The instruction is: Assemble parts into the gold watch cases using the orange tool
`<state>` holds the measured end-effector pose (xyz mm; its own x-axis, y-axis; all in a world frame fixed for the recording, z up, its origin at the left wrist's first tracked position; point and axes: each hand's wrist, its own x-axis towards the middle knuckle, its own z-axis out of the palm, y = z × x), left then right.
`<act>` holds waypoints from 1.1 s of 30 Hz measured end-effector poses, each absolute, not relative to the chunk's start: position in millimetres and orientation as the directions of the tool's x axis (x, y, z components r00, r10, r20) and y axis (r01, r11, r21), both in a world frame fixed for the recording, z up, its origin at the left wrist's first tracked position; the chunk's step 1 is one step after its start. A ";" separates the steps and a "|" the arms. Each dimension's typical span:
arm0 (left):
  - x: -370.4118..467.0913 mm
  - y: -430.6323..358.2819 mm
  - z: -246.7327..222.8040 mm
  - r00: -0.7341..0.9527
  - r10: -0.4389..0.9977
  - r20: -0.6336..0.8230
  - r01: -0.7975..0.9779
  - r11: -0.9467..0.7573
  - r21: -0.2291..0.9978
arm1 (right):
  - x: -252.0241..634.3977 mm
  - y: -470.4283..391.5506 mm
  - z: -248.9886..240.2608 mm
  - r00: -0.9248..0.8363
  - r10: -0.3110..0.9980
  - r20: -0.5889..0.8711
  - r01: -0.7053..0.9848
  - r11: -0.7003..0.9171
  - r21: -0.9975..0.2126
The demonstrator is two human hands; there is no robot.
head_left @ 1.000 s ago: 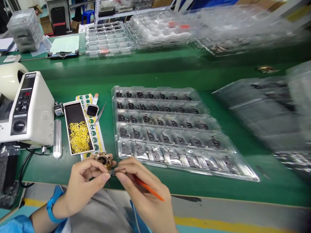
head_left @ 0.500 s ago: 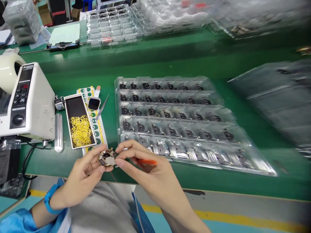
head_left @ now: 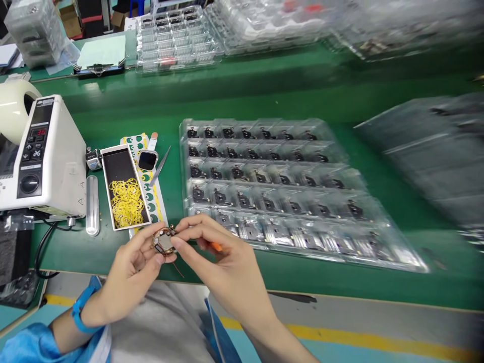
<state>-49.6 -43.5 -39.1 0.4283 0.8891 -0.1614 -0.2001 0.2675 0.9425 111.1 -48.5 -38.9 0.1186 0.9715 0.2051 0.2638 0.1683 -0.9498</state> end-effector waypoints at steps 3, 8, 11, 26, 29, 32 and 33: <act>-48.5 -43.9 -40.0 0.403 0.900 -0.167 -0.233 0.277 0.932 | 108.7 -49.4 -41.2 0.123 0.963 0.241 0.311 0.193 -0.931; -43.0 -43.4 -39.8 0.322 0.928 -0.188 -0.295 0.287 0.911 | 104.7 -52.0 -45.6 0.125 0.942 0.312 0.411 0.237 -0.880; -37.1 -41.3 -40.5 0.261 0.944 -0.202 -0.334 0.284 0.899 | 99.3 -54.5 -51.3 0.114 0.898 0.424 0.513 0.313 -0.799; -44.7 -34.0 -46.2 0.256 0.964 -0.073 0.059 0.060 0.996 | 104.2 -46.8 -45.8 -0.062 0.873 0.484 0.590 0.423 -0.688; -50.5 -27.4 -42.5 0.197 0.978 0.069 0.215 -0.112 0.970 | 105.3 -54.6 -42.2 -0.118 0.763 0.635 0.697 0.519 -0.495; -51.9 -26.0 -38.4 0.139 0.989 -0.051 0.083 0.039 0.996 | 107.8 -70.3 -40.8 -0.165 0.683 0.711 0.745 0.559 -0.364; -51.5 -26.7 -37.0 0.153 0.980 -0.130 0.012 0.129 0.992 | 108.6 -74.6 -41.0 -0.176 0.688 0.704 0.748 0.558 -0.358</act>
<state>-51.5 -26.7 -37.0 0.1533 0.9796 -0.1297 0.0122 0.1293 0.9915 108.6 -74.6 -41.0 -0.1761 0.6877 0.7043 0.7482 0.5585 -0.3581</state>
